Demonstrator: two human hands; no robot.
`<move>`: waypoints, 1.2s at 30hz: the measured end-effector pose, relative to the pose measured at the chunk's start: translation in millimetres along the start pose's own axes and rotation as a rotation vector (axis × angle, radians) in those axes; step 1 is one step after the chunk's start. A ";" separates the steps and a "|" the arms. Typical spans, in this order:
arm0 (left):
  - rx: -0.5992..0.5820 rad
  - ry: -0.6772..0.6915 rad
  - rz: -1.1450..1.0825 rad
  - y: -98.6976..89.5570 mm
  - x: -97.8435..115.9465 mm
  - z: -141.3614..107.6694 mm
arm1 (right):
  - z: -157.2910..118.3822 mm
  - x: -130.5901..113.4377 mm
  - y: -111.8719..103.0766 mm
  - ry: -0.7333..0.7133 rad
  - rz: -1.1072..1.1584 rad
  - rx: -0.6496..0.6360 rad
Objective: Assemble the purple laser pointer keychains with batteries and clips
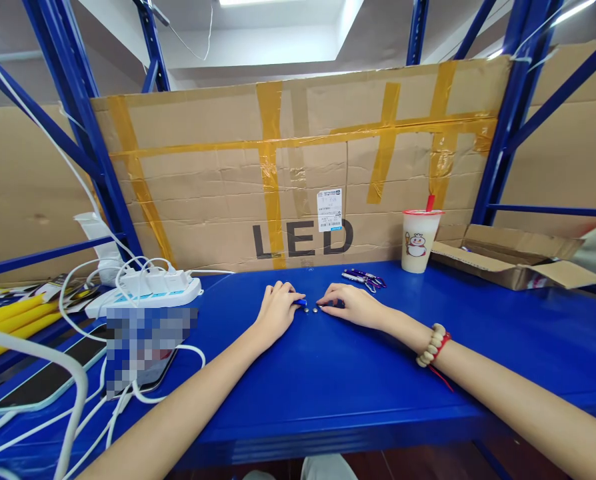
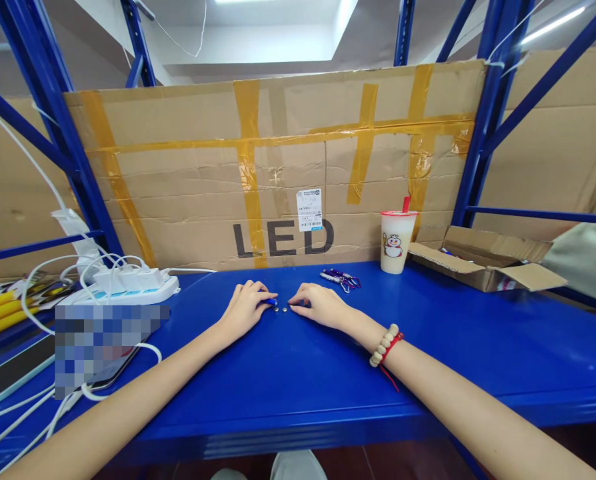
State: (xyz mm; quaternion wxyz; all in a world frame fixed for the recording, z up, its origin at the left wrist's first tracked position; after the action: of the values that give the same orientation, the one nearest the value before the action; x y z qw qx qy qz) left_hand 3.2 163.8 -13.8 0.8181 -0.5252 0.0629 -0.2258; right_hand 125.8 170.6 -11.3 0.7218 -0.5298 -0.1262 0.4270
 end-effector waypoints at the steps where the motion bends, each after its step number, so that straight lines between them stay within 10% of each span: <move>1: 0.013 -0.028 -0.011 -0.9 -2.0 0.0 | -0.2 0.5 -0.2 0.008 -0.001 -0.003; 15: 0.033 -0.040 -0.044 -2.5 10.9 -0.7 | -0.8 1.4 -1.3 0.045 0.027 -0.021; 25: 0.049 0.029 -0.051 -6.9 25.1 -3.4 | -7.5 -11.1 -47.0 -0.066 0.119 0.475; 36: 0.032 0.047 -0.060 -5.9 30.9 -5.5 | -8.6 -25.6 -43.4 -0.148 0.214 0.470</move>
State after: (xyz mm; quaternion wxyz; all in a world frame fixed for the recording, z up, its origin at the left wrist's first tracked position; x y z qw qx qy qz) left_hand 27.0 143.6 -6.8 0.8176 -0.5081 0.0627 -0.2634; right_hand 136.8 142.6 30.0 0.7648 -0.3253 -0.0192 0.5559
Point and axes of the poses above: each hand's wrist, its own z-axis towards the middle knuckle, its own y-axis out of the palm, x = y × z, the point moved 8 cm from there along z, towards the middle knuckle, and after that the axes turned 2 degrees about x, right-handed, at the moved point
